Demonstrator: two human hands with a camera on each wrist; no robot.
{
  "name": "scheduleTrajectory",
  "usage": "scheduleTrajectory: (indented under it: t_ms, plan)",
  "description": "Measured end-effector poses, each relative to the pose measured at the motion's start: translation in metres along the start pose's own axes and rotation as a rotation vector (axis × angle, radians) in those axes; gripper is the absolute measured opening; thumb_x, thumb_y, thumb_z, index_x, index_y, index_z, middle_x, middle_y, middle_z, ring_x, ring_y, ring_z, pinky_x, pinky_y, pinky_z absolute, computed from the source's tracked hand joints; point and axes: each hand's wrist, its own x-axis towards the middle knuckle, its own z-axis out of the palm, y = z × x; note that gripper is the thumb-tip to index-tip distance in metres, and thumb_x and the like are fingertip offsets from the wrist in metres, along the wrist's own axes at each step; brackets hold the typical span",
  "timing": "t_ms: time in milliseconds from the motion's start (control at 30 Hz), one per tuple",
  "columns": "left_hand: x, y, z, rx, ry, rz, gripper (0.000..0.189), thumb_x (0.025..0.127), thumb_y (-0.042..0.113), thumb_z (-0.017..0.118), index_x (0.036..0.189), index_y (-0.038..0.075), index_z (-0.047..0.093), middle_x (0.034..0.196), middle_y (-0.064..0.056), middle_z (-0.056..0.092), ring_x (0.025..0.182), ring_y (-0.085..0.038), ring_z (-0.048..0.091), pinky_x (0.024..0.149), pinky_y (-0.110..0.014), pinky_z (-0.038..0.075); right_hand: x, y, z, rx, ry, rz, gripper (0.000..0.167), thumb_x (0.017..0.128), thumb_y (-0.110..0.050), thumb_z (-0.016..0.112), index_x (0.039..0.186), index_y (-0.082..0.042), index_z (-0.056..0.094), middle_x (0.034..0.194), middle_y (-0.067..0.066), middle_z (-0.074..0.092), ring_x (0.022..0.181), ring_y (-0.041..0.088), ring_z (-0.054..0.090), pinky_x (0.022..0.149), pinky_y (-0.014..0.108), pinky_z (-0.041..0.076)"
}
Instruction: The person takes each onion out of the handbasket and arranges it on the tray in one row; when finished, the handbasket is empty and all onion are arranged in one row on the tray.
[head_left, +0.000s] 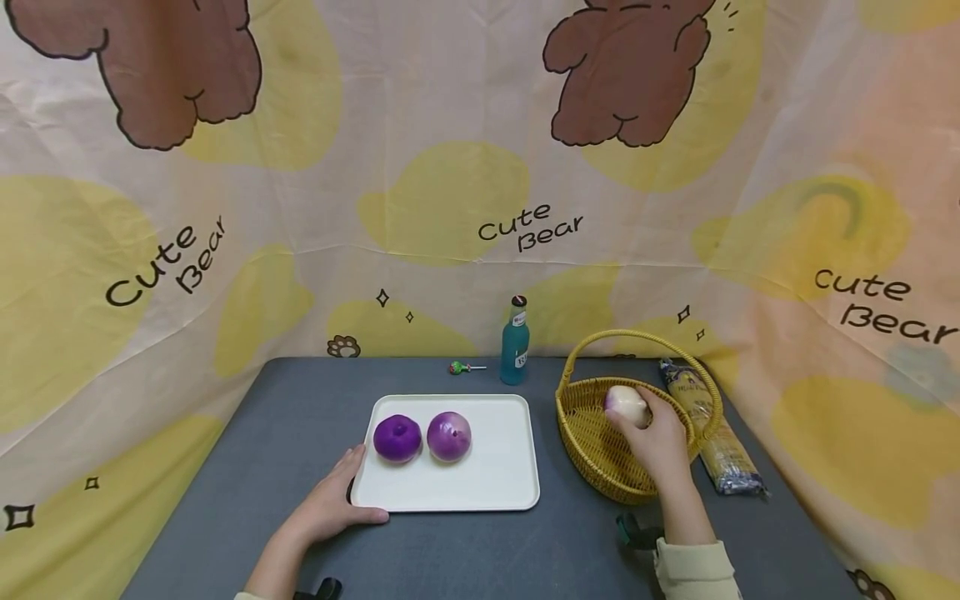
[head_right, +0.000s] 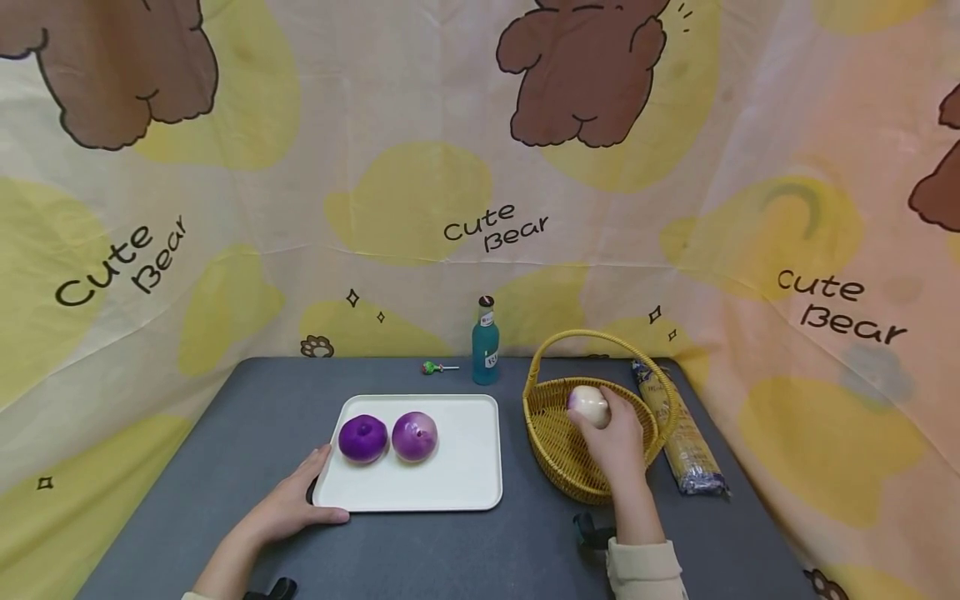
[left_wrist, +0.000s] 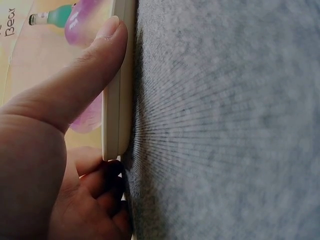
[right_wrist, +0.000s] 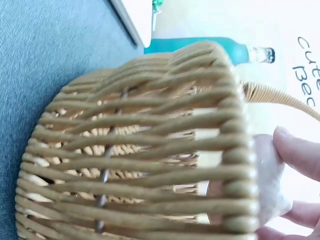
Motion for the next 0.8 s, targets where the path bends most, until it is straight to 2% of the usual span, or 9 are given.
scheduleTrajectory:
  t_ms: [300, 800]
  plan:
    - [-0.002, 0.0, -0.002, 0.006, 0.003, -0.004, 0.129, 0.068, 0.051, 0.09, 0.16, -0.003, 0.017, 0.165, -0.027, 0.017, 0.153, -0.048, 0.01, 0.119, -0.067, 0.017, -0.008, -0.016, -0.002, 0.018, -0.026, 0.006, 0.081, 0.092, -0.046, 0.072, 0.153, -0.004, 0.04, 0.152, 0.028, 0.041, 0.137, 0.046, 0.041, 0.102, 0.061, 0.043]
    - [0.0, -0.004, 0.0, 0.007, 0.006, 0.012, 0.129, 0.068, 0.052, 0.09, 0.159, -0.003, 0.017, 0.165, -0.027, 0.017, 0.153, -0.048, 0.009, 0.12, -0.066, 0.016, -0.011, -0.03, 0.015, 0.044, -0.024, -0.072, 0.077, 0.089, -0.044, 0.077, 0.149, -0.005, 0.047, 0.146, 0.024, 0.049, 0.132, 0.042, 0.048, 0.099, 0.058, 0.046]
